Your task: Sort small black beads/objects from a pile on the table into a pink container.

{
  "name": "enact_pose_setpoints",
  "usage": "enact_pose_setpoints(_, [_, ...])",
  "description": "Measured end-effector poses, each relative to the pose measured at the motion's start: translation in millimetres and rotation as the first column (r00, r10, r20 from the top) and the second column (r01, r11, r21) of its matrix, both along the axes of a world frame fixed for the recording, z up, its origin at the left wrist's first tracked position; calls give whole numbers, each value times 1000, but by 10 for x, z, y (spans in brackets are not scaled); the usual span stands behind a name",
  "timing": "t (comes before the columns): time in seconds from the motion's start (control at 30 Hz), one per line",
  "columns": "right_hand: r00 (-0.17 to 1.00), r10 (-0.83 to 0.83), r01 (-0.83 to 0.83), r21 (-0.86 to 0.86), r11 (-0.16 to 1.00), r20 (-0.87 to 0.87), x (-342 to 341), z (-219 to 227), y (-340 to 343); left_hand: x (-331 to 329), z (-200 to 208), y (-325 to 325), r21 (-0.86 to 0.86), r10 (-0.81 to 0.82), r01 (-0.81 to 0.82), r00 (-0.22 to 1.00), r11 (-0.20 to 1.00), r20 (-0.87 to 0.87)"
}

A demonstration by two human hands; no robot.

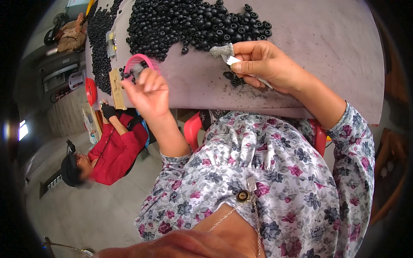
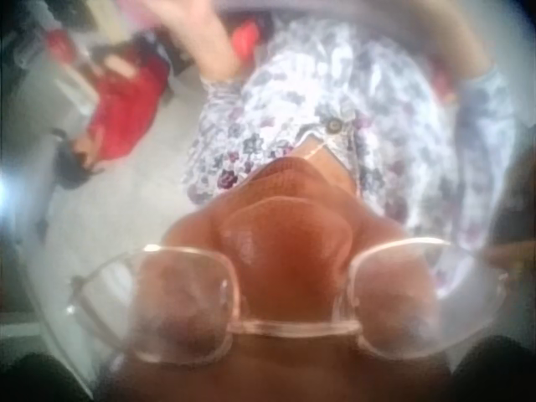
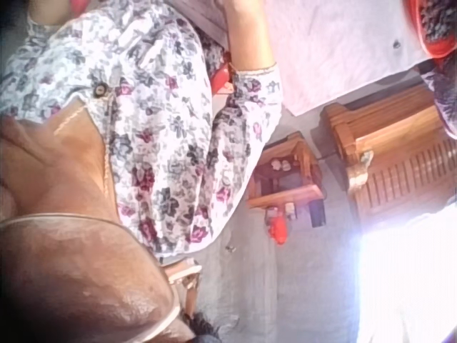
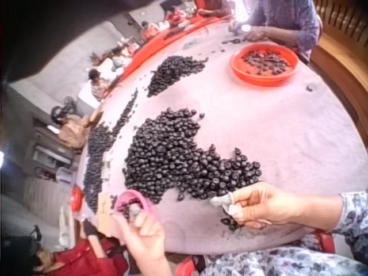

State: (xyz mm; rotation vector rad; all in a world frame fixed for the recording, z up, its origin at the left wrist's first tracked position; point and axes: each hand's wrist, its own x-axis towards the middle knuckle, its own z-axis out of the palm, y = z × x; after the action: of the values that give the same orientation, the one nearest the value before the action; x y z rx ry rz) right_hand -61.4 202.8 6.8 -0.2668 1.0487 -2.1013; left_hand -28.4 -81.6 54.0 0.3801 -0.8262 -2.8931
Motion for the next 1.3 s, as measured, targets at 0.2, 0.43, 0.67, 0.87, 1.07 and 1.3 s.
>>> enact_pose_setpoints(0.2, [1000,8,-8,-26,1000,-23,-22,-76,-11,-188,-418,244,-995,90,-43,995,94,-35])
enact_pose_setpoints(0.43, [1000,18,-18,7,1000,-24,-16,-29,-5,-373,-542,220,-927,26,2,1000,-375,-8])
enact_pose_setpoints(0.67, [997,25,-23,26,999,-68,-13,-22,1,-200,-572,346,-974,-40,-8,999,-226,1])
enact_pose_setpoints(0.87, [997,23,-20,50,999,-72,23,-6,9,88,-316,612,-715,-287,338,937,612,198])
enact_pose_setpoints(1.07, [986,118,-116,31,993,-120,2,62,21,94,-408,634,-209,-563,600,798,772,213])
enact_pose_setpoints(1.3, [975,155,-151,39,988,-160,16,44,21,74,-507,624,5,-687,693,715,721,130])
